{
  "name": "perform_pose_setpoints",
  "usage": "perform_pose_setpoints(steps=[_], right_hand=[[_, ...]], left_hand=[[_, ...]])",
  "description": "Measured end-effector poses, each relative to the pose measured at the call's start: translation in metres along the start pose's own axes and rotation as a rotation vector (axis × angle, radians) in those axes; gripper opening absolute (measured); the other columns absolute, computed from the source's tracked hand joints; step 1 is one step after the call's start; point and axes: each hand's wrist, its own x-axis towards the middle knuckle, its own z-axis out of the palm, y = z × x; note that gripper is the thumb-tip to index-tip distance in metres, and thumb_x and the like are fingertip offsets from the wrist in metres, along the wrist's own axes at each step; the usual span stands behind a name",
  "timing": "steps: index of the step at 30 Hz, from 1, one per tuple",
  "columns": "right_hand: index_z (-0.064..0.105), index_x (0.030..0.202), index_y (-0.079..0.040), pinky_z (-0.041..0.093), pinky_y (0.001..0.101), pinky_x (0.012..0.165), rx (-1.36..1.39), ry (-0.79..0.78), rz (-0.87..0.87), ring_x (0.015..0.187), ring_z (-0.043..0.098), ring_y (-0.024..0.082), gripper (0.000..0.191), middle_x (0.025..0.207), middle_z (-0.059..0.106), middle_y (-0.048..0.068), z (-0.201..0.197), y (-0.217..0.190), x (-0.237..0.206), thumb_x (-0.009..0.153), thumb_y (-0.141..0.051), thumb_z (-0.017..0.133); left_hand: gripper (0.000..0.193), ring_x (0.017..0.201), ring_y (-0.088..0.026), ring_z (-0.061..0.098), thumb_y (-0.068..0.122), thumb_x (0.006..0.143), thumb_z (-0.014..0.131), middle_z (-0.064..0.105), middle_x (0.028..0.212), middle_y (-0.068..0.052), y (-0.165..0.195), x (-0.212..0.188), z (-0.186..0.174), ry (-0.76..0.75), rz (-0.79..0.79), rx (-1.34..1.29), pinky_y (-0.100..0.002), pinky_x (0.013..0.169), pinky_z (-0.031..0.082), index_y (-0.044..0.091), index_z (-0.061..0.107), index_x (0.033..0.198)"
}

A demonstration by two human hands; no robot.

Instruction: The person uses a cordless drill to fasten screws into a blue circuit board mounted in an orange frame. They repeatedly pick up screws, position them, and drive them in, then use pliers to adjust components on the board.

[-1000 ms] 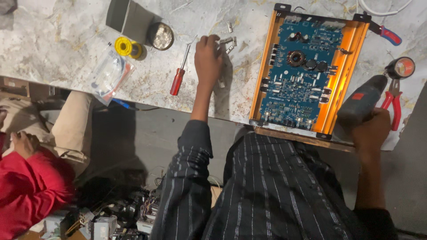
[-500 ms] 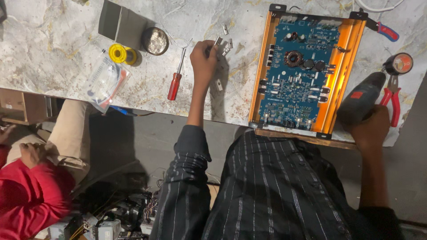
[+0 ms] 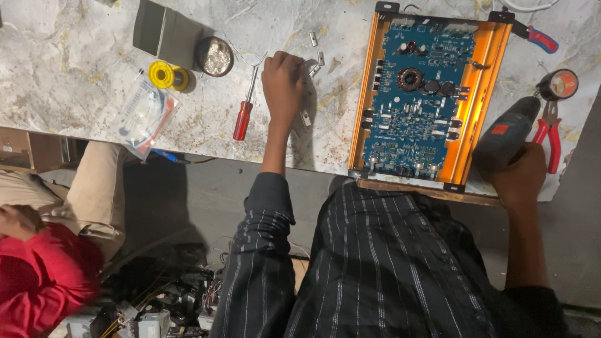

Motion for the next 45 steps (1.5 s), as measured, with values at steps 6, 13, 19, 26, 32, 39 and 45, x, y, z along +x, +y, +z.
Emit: perform_pose_setpoints(steps=[6,13,19,26,32,39,45], right_hand=[[0.057,0.107,0.004,0.05,0.043,0.088,-0.04,-0.007,-0.033,0.097,0.063,0.031,0.051,0.105,0.061,0.018,0.004,0.009,0.002,0.085,-0.027,0.092],[0.056,0.114,0.003,0.052,0.045,0.089,0.003,-0.011,0.003,0.1,0.066,0.034,0.053,0.108,0.064,0.019,0.008,0.011,0.003,0.084,-0.024,0.09],[0.06,0.123,0.002,0.053,0.0484,0.087,-0.054,0.152,-0.045,0.104,0.066,0.04,0.057,0.112,0.068,0.023,0.008,0.003,-0.012,0.085,-0.023,0.094],[0.062,0.133,0.001,0.047,0.0403,0.093,0.147,0.208,0.427,0.109,0.062,0.027,0.045,0.124,0.068,0.016,-0.012,-0.043,-0.117,0.099,-0.02,0.082],[0.066,0.125,0.003,0.046,0.0271,0.103,0.953,0.225,0.445,0.106,0.059,0.015,0.028,0.111,0.065,0.008,-0.035,-0.131,-0.227,0.103,-0.011,0.056],[0.065,0.113,-0.002,0.051,0.0272,0.08,1.317,0.293,0.531,0.083,0.063,0.014,0.019,0.104,0.071,0.009,0.007,-0.166,-0.293,0.097,-0.011,0.061],[0.063,0.12,-0.003,0.056,0.0308,0.067,1.615,0.225,0.518,0.072,0.066,0.017,0.028,0.102,0.074,0.012,0.096,-0.16,-0.316,0.094,-0.013,0.064]], left_hand=[[0.028,0.101,-0.032,0.058,0.001,0.073,0.073,0.063,0.104,-0.006,-0.003,0.001,-0.002,-0.045,-0.027,0.124,-0.045,0.08,0.045,0.012,0.07,0.098],[0.028,0.101,-0.032,0.059,0.002,0.08,0.072,0.064,0.11,-0.009,0.007,-0.003,-0.004,0.028,-0.007,0.044,-0.045,0.082,0.044,0.009,0.069,0.107],[0.019,0.105,-0.033,0.059,0.0,0.092,0.069,0.063,0.11,-0.011,0.064,-0.027,-0.014,0.097,0.067,-0.119,-0.045,0.092,0.047,0.004,0.066,0.11],[0.018,0.099,-0.034,0.061,-0.001,0.093,0.067,0.063,0.105,-0.013,0.125,-0.066,-0.043,-0.223,0.283,-0.309,-0.045,0.089,0.047,0.002,0.067,0.111],[0.02,0.1,-0.036,0.062,0.006,0.092,0.075,0.064,0.105,-0.014,0.151,-0.112,-0.035,-0.564,0.501,-0.388,-0.045,0.088,0.049,0.003,0.067,0.11],[0.045,0.102,-0.04,0.062,0.012,0.078,0.08,0.062,0.11,-0.017,0.159,-0.155,-0.014,-0.778,0.643,-0.243,-0.048,0.087,0.05,0.001,0.063,0.118],[0.048,0.093,-0.041,0.064,0.021,0.078,0.086,0.063,0.103,-0.016,0.142,-0.181,0.026,-0.724,0.76,-0.065,-0.051,0.078,0.047,0.004,0.065,0.117]])
